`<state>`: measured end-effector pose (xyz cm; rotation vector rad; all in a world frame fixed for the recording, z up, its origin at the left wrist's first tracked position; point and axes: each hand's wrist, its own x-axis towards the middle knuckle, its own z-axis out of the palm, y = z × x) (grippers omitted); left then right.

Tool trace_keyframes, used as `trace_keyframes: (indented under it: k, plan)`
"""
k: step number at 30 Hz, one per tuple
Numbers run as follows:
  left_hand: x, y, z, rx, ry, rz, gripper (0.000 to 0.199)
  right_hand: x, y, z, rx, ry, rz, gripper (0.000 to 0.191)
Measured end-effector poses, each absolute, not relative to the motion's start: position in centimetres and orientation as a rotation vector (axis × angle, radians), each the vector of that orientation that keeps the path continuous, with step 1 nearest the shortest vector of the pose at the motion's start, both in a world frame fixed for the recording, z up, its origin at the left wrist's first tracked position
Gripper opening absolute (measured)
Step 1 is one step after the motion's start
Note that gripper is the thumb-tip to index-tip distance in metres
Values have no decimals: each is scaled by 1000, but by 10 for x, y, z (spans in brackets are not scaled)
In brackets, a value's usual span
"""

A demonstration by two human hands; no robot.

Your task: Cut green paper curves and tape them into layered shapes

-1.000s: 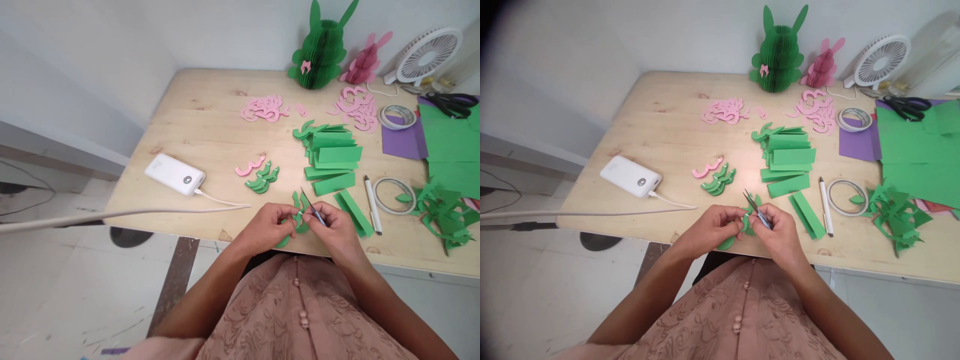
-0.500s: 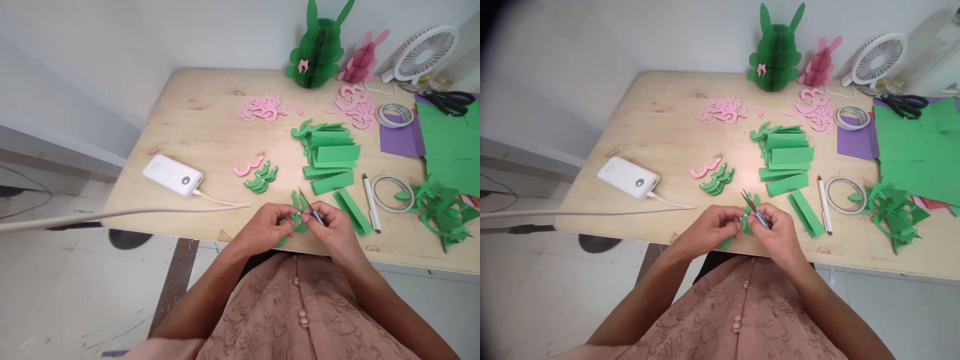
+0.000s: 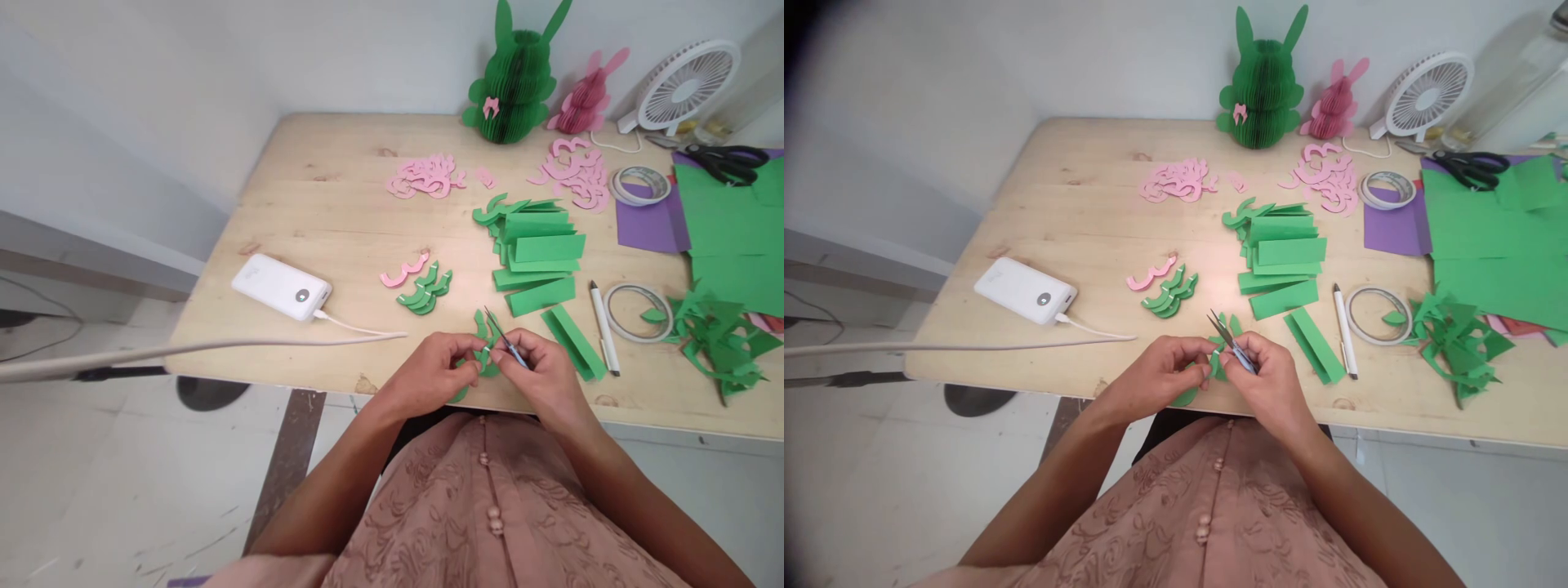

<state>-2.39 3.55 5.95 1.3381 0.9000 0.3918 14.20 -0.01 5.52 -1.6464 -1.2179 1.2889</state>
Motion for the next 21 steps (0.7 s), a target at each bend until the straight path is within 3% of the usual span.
trace_keyframes:
  k: [21]
  plan:
    - [-22,34,57,1263,881,418,28,142,-1,51,-1655,-1246,1243,13]
